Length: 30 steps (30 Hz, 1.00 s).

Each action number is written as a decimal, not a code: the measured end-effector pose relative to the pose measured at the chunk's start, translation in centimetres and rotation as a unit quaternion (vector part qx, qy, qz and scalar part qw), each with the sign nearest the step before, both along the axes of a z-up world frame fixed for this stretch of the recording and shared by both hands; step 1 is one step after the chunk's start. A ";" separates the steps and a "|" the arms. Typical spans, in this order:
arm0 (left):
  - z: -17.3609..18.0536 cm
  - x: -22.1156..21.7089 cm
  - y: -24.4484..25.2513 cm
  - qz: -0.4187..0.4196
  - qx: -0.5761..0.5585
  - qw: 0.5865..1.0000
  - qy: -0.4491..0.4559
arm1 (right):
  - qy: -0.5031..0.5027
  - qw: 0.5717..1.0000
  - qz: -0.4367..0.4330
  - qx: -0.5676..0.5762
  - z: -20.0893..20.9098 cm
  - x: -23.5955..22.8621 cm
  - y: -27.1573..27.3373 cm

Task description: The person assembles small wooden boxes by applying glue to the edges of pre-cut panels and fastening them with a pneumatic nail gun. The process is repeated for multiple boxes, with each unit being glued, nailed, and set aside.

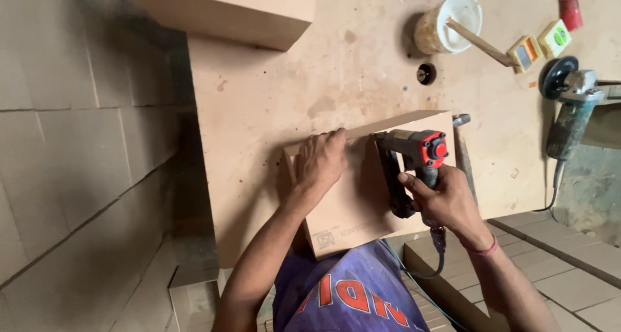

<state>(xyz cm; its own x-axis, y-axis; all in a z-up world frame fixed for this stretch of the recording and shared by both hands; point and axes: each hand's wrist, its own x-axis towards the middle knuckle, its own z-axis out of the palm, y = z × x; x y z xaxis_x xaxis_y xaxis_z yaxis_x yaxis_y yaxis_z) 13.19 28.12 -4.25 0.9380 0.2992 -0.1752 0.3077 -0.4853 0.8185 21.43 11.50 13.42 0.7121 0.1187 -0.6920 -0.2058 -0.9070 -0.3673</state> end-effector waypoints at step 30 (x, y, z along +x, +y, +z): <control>1.6 -5.5 5.0 0.088 -0.052 0.994 -0.037 | 0.014 0.999 0.040 0.007 -0.3 -3.8 4.0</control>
<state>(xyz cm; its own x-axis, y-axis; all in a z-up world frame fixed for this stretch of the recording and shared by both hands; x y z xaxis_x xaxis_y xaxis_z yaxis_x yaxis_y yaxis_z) 7.64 33.13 -2.63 0.8846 0.4429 -0.1462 0.3172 -0.3415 0.8847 17.59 15.51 13.16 0.6800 0.1846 -0.7096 -0.1437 -0.9155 -0.3759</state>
